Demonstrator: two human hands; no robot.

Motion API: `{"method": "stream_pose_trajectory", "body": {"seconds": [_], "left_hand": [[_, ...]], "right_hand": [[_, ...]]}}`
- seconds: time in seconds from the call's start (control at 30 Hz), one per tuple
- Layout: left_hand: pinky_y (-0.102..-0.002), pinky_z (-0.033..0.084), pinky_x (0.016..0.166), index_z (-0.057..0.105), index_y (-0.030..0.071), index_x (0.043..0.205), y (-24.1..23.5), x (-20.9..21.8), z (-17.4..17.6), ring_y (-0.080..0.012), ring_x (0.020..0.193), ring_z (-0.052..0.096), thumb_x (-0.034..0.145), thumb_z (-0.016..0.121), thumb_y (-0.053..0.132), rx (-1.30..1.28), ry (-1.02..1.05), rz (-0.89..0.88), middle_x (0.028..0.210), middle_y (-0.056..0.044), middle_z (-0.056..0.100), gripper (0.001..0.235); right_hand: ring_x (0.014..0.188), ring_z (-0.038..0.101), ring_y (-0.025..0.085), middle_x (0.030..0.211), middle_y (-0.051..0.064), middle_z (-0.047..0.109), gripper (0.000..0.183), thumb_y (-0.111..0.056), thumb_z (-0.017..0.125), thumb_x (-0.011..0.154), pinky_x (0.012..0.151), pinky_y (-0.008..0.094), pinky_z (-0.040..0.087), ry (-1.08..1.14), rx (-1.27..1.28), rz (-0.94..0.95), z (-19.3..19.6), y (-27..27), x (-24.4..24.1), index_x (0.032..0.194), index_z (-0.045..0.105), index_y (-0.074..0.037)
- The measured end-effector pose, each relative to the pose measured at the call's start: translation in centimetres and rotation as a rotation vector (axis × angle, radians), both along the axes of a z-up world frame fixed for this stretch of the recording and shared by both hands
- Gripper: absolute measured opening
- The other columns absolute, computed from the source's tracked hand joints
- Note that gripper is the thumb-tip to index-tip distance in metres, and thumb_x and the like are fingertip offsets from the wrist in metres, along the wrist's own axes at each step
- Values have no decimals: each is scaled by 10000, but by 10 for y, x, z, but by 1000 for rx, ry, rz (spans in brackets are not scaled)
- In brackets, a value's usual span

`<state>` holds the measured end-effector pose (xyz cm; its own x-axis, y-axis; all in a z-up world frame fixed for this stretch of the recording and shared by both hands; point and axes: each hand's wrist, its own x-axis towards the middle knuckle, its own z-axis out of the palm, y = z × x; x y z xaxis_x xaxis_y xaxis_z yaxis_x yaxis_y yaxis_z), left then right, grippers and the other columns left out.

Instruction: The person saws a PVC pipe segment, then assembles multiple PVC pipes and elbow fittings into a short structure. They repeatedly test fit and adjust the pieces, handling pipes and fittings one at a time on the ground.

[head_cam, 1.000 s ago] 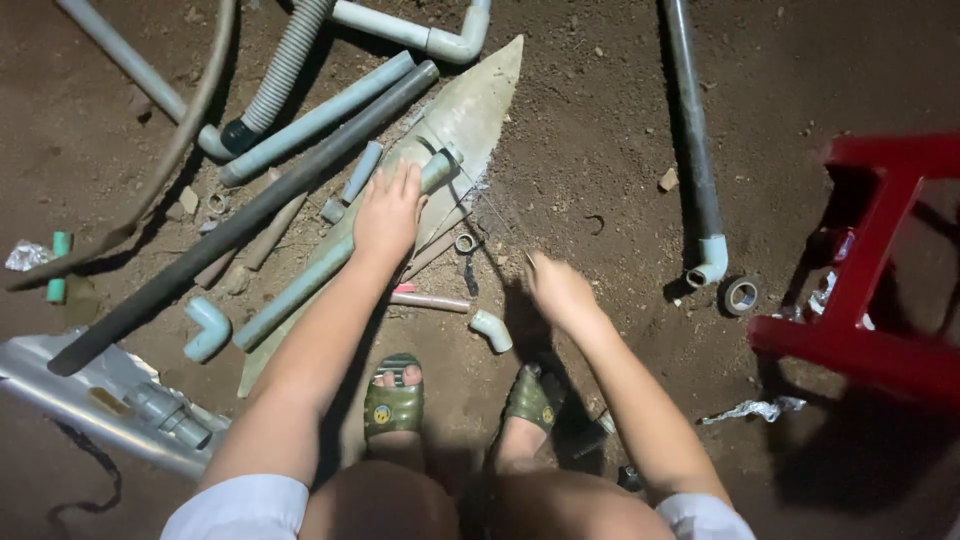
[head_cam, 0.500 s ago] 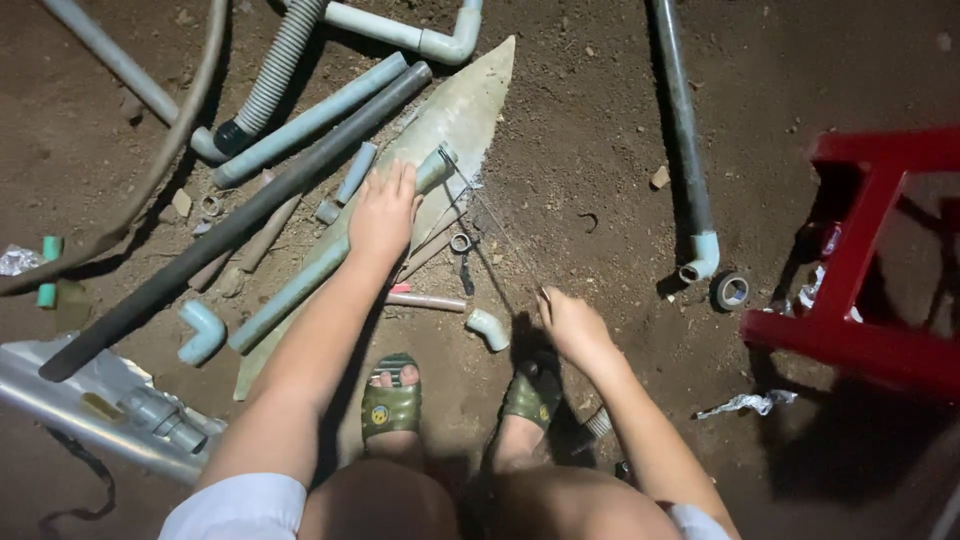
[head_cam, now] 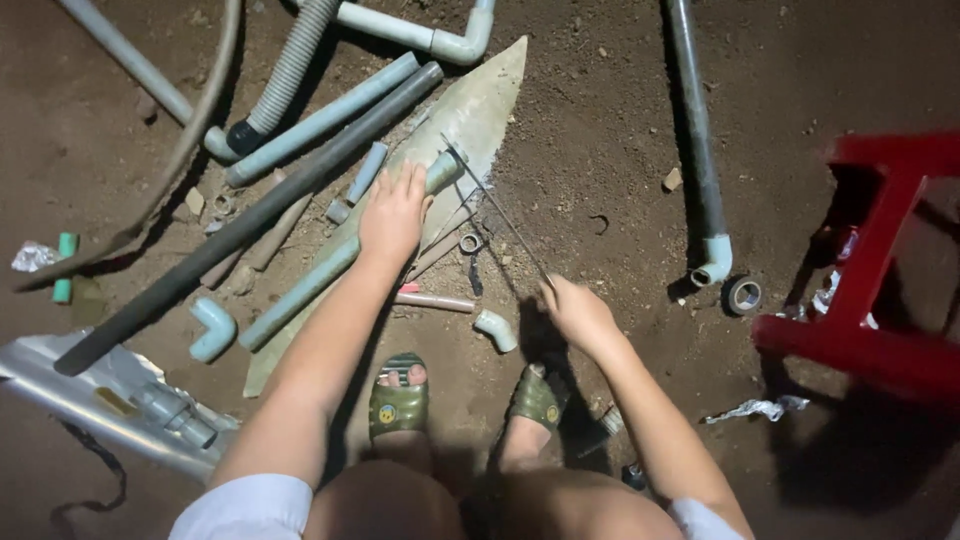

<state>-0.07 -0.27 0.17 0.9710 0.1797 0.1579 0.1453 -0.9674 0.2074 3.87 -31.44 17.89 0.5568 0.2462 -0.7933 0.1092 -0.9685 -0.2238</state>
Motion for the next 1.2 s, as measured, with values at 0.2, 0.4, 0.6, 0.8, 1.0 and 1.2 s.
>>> {"method": "stream_pose_trajectory", "body": {"seconds": [0.2, 0.4, 0.6, 0.8, 1.0, 1.2], "left_hand": [[-573, 509, 1126, 543, 117, 1557, -1, 1, 6, -500, 1276, 662, 1087, 623, 404, -49, 18, 10, 1524, -148, 633, 557], [-561, 506, 1121, 541, 131, 1550, -1, 3, -3, -492, 1252, 675, 1079, 621, 435, -16, -9, 1, 1509, -141, 638, 566], [-560, 497, 1122, 559, 110, 1544, 1, 2, 6, -488, 1229, 690, 1086, 641, 398, -11, -24, -4, 1486, -157, 661, 547], [-534, 512, 1109, 564, 113, 1531, 0, 2, -8, -479, 1213, 697, 1073, 648, 424, 45, -69, -1, 1481, -151, 661, 559], [-532, 548, 1078, 591, 104, 1511, -4, 3, 4, -476, 1203, 707, 1054, 682, 395, 33, -56, 16, 1468, -168, 669, 549], [-557, 524, 1100, 581, 112, 1525, -2, 1, -6, -499, 1213, 694, 1064, 654, 419, 21, -40, 9, 1494, -160, 652, 558]], "right_hand": [[1097, 756, 485, 1069, 286, 785, 360, -360, 447, 1109, 958, 632, 589, -86, -11, 117, -36, 38, 35, 1252, 672, -118], [1064, 765, 484, 1040, 279, 791, 394, -359, 417, 1109, 928, 617, 593, -159, 90, 97, -60, 82, 45, 1277, 677, -116], [1089, 767, 478, 1068, 285, 798, 446, -441, 398, 1117, 958, 620, 591, -30, -128, 55, 1, -22, -27, 1296, 678, -143], [1085, 771, 462, 1061, 265, 796, 424, -413, 427, 1114, 940, 611, 603, -114, -55, 154, -19, 53, 42, 1202, 711, -111], [1072, 780, 455, 1037, 256, 805, 430, -381, 427, 1112, 928, 602, 605, -166, -32, 189, -4, 87, 57, 1169, 741, -93], [1116, 756, 492, 1095, 292, 790, 450, -437, 391, 1107, 974, 625, 592, -18, -133, 45, 26, -4, -11, 1267, 678, -130]]}}
